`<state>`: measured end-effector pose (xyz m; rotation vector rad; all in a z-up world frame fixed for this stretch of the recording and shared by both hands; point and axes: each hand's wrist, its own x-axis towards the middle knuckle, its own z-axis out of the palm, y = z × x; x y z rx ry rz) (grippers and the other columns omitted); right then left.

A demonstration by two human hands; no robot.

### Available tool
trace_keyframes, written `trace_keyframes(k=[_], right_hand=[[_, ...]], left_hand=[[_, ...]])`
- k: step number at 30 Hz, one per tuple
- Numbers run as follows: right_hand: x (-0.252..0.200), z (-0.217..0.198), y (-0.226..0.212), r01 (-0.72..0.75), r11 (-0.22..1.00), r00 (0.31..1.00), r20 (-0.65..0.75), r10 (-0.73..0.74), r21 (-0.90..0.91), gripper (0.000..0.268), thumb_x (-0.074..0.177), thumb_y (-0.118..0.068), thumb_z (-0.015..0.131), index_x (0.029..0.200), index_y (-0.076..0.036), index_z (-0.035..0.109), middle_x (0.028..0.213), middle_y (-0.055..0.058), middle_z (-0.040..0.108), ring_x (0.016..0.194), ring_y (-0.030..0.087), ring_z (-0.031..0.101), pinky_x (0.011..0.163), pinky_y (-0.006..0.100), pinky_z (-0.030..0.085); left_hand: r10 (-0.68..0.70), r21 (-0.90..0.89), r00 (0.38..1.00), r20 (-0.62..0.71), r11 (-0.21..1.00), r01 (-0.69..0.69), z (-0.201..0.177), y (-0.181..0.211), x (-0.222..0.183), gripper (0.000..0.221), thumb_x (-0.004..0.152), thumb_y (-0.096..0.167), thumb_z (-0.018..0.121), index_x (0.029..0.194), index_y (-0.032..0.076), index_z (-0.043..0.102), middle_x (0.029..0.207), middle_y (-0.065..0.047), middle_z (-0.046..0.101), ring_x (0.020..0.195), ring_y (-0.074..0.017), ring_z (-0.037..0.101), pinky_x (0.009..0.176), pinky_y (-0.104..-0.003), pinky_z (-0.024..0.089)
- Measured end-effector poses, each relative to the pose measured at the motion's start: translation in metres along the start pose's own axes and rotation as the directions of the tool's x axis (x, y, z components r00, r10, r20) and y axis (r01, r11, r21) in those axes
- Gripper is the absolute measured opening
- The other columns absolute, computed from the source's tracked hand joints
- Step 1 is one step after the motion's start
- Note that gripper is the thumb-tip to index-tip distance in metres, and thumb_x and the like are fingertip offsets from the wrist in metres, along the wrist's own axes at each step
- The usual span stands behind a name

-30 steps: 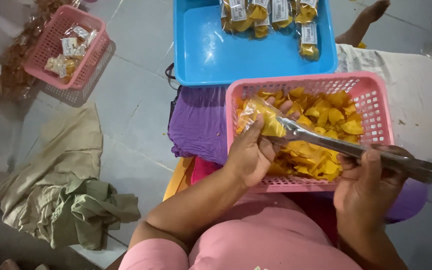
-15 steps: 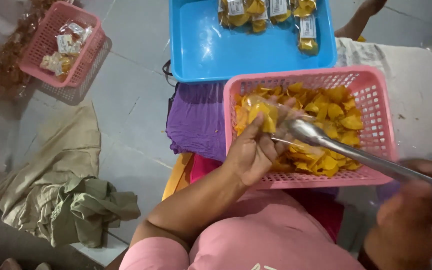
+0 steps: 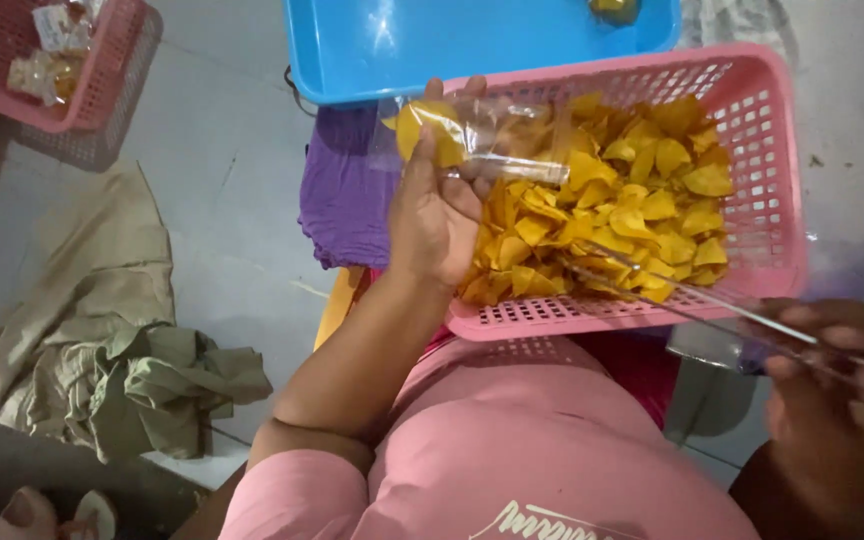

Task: Manually packing fried chips into small plastic bags, adding labels, and organizing them in a tray.

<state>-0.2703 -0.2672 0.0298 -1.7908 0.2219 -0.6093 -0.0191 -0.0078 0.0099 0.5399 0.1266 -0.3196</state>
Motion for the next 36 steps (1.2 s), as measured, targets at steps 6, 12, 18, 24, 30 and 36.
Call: trace_keyframes(k=[6,12,18,24,30,36], right_hand=[[0.013,0.021,-0.022,0.183,0.973,0.976,0.145,-0.163,-0.139,0.043,0.094,0.0,0.073,0.121,-0.011,0.04,0.118,0.021,0.059,0.113,0.033,0.068,0.111,0.05,0.068],[0.03,0.04,-0.021,0.248,0.956,0.928,0.321,-0.189,-0.156,0.04,0.093,-0.003,0.074,0.122,-0.011,0.048,0.125,0.014,0.063,0.125,0.031,0.07,0.111,0.048,0.069],[0.036,0.043,0.009,0.159,0.976,0.976,0.174,-0.133,-0.15,0.035,0.106,-0.002,0.065,0.13,-0.006,0.04,0.125,0.017,0.059,0.113,0.026,0.066,0.105,0.042,0.061],[0.049,0.022,0.039,-0.193,0.962,0.929,-0.28,0.243,0.192,0.023,0.116,-0.007,0.065,0.128,-0.022,0.052,0.129,0.002,0.065,0.123,0.015,0.072,0.098,0.025,0.067],[0.056,-0.036,0.087,-0.276,0.838,0.805,-0.363,0.469,0.47,0.015,0.105,-0.04,0.076,0.108,-0.031,0.064,0.116,-0.012,0.066,0.102,0.0,0.061,0.095,0.014,0.057],[0.07,0.001,0.039,-0.24,0.816,0.799,-0.371,0.474,0.527,0.031,0.097,-0.039,0.083,0.119,-0.022,0.07,0.12,-0.009,0.073,0.111,-0.003,0.071,0.1,0.009,0.064]], left_hand=[[0.026,-0.029,0.998,0.051,0.999,-0.025,0.006,0.003,-0.002,0.055,0.111,0.03,0.05,0.163,0.019,0.037,0.156,-0.014,0.053,0.113,-0.0271,0.07,0.092,-0.033,0.061],[0.023,-0.037,0.999,0.046,0.999,-0.022,0.004,0.002,-0.002,0.057,0.109,0.033,0.053,0.162,0.02,0.038,0.154,-0.014,0.054,0.13,-0.028,0.061,0.099,-0.034,0.056],[-0.083,0.011,0.977,-0.196,0.996,0.087,-0.006,-0.003,0.002,0.049,0.093,0.043,0.071,0.136,0.023,0.061,0.088,0.003,0.065,0.084,-0.0171,0.065,0.077,-0.03,0.052],[-0.042,0.072,0.995,-0.092,0.996,0.049,-0.003,-0.001,-0.001,0.059,0.101,0.044,0.055,0.157,0.025,0.047,0.048,0.002,0.055,0.046,-0.0075,0.049,0.066,-0.027,0.046],[-0.112,0.008,0.973,-0.202,0.993,0.116,-0.008,-0.007,0.005,0.039,0.099,0.041,0.064,0.13,0.017,0.062,0.104,-0.001,0.071,0.081,-0.0124,0.064,0.066,-0.027,0.05],[-0.14,0.005,0.963,-0.233,0.989,0.145,-0.009,-0.01,0.004,0.033,0.1,0.038,0.064,0.118,0.011,0.065,0.055,0.001,0.052,0.058,-0.0123,0.058,0.061,-0.027,0.05]])
